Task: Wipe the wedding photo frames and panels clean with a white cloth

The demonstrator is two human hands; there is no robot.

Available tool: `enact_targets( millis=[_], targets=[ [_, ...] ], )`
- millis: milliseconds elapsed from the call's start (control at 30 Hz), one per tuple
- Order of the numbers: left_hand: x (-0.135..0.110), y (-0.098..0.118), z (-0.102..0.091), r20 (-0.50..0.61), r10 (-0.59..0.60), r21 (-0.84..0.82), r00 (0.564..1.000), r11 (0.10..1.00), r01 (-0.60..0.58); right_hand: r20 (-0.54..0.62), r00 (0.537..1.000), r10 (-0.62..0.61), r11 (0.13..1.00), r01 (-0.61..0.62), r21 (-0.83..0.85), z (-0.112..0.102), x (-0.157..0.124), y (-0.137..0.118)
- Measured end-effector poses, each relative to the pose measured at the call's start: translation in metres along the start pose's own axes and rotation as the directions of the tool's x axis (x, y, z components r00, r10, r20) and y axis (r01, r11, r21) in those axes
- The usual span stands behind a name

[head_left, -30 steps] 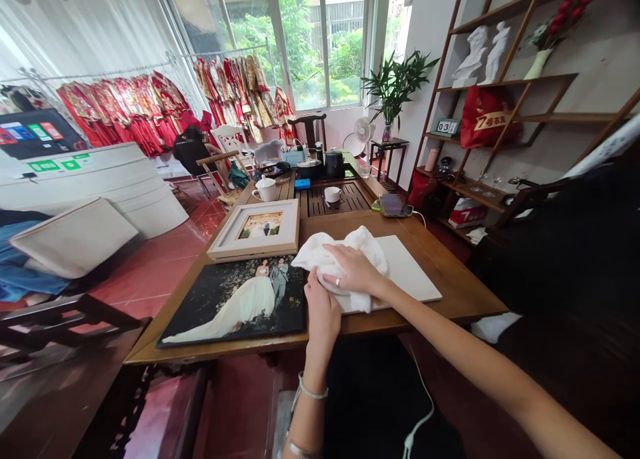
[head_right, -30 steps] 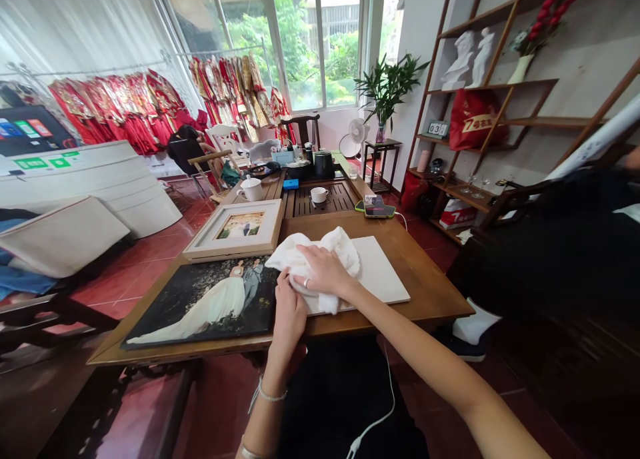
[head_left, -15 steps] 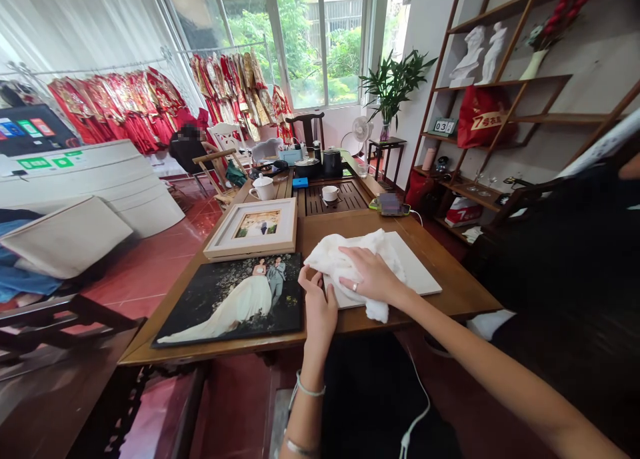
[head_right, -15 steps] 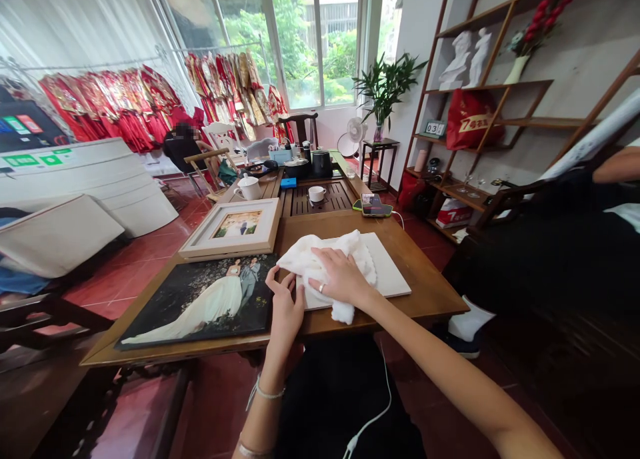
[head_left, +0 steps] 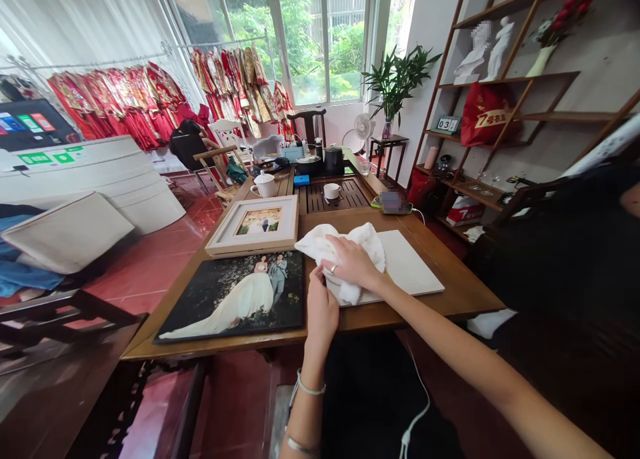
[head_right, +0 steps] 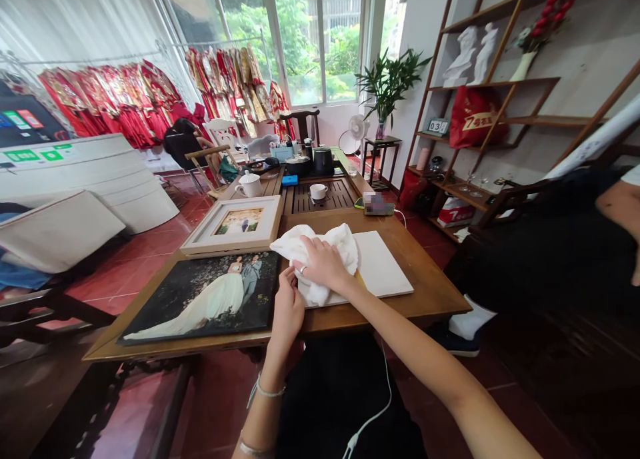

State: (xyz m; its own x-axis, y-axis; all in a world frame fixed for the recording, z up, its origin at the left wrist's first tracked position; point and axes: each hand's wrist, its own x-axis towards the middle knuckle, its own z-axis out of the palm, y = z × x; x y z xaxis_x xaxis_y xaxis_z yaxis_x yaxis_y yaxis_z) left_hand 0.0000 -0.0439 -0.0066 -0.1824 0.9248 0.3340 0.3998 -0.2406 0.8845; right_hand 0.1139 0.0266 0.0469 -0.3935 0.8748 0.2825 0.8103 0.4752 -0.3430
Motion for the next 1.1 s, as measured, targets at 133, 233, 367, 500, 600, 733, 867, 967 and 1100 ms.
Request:
enact_targets(
  millis=[133, 233, 367, 500, 600, 733, 867, 967, 1100],
  targets=[
    [-0.002, 0.007, -0.003, -0.065, -0.031, -0.009, 0.997, 0.999, 0.031, -0.058, 0.998, -0.012, 0.999, 0.014, 0.029, -0.004, -0.029, -0.009],
    [-0.003, 0.010, -0.005, -0.069, -0.012, 0.023, 0.998, 1.000, 0.014, -0.091, 0.995, -0.035, 0.998, 0.039, 0.053, -0.009, -0.050, -0.015],
    [-0.004, 0.009, -0.003, -0.006, 0.014, 0.047, 1.000, 0.999, -0.014, -0.154, 0.983, -0.101, 0.993, 0.108, 0.036, -0.021, -0.076, -0.010],
    [0.001, 0.005, 0.005, 0.000, 0.067, 0.217, 0.998, 0.974, -0.065, -0.252, 0.963, -0.100, 0.994, 0.084, -0.077, -0.033, -0.093, 0.020],
    [0.008, 0.002, 0.016, 0.074, 0.139, 0.335, 0.988, 0.929, -0.156, -0.296, 0.955, -0.029, 0.997, 0.006, -0.079, -0.041, -0.095, 0.055],
    [0.016, -0.002, 0.026, 0.130, 0.161, 0.382, 0.978, 0.902, -0.199, -0.278, 0.956, 0.099, 0.990, -0.121, -0.065, -0.050, -0.083, 0.102],
    [0.020, -0.004, 0.021, 0.172, 0.188, 0.361, 0.967, 0.901, -0.239, -0.208, 0.960, 0.189, 0.976, -0.206, -0.064, -0.054, -0.054, 0.134],
    [0.022, -0.004, 0.015, 0.204, 0.201, 0.341, 0.958, 0.903, -0.262, -0.171, 0.958, 0.230, 0.969, -0.241, -0.049, -0.051, -0.027, 0.142],
    [0.027, -0.007, 0.014, 0.248, 0.196, 0.356, 0.949, 0.892, -0.278, -0.160, 0.960, 0.229, 0.970, -0.240, -0.051, -0.043, -0.004, 0.141]
  ],
)
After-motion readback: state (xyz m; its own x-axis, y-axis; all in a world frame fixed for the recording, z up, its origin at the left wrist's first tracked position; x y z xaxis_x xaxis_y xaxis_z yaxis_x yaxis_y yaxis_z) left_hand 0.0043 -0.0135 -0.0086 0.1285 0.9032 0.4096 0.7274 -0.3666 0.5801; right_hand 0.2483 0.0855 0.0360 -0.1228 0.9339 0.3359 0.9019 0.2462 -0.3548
